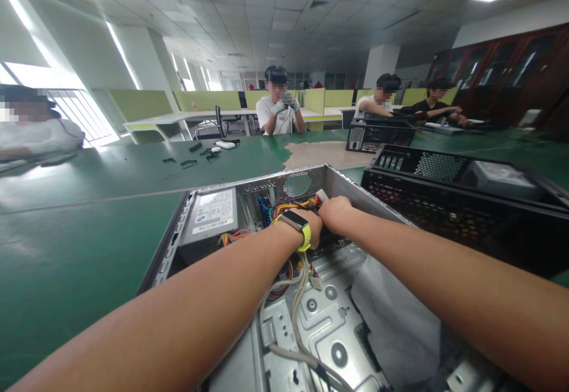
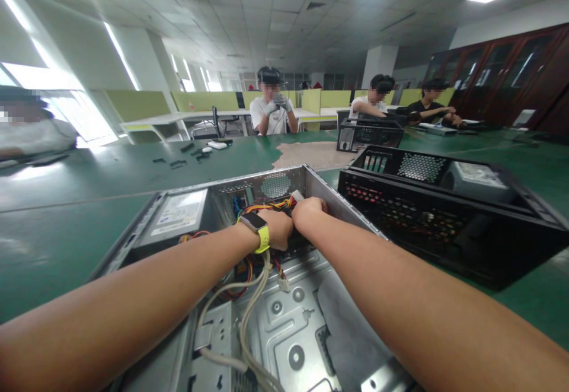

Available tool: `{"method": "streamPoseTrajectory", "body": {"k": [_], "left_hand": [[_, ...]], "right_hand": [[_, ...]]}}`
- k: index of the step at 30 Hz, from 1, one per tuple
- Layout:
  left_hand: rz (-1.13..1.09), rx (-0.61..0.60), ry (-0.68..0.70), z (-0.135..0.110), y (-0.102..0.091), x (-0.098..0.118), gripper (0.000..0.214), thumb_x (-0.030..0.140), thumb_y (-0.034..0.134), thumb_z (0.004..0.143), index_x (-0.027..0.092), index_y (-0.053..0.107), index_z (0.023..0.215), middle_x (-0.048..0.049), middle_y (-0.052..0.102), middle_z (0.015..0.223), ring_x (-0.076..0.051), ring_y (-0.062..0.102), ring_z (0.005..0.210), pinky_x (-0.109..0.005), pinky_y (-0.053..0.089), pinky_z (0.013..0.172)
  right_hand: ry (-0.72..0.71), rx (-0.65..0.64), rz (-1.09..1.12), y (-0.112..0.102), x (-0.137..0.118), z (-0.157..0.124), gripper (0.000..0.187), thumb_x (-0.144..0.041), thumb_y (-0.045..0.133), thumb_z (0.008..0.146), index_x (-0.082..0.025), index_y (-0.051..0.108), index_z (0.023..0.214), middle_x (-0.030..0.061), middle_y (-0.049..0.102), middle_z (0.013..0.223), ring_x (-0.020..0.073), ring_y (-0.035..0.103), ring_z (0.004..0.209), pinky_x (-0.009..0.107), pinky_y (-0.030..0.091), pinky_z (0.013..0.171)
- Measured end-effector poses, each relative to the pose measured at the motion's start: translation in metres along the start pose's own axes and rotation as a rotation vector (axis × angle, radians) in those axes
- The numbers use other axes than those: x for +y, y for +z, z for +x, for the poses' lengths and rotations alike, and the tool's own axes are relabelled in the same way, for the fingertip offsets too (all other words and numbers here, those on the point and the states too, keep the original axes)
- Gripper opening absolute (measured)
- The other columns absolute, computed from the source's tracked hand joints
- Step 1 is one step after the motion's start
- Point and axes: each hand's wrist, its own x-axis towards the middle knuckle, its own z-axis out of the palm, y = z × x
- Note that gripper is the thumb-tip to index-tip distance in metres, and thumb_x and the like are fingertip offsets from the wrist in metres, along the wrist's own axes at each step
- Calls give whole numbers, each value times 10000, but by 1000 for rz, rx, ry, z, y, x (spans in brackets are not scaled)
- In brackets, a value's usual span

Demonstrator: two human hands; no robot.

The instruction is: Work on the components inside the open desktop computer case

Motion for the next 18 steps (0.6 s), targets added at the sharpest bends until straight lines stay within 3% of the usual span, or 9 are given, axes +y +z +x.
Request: {"method": "streamPoseTrajectory", "body": {"k": [15,18], "left_hand": [[47,8,15,-2,4,1,378,261,640,629,118,691,975,-183,707,907,-318,668,851,-430,549,743],[55,-17,15,-2,0,5,393,335,664,638,134,699,975,-170,707,933,-303,667,862,-375,550,725]], "right_hand": [[-11,-9,-18,2,1,-1,355,-129,433,870,-117,597,1185,184,550,1266,297,531,1156,485,495,874],[-52,-38,-30,-5,1,-6,356,-140,558,812,-130,616,1163,172,570,1244,294,544,1140,461,496,887]]}}
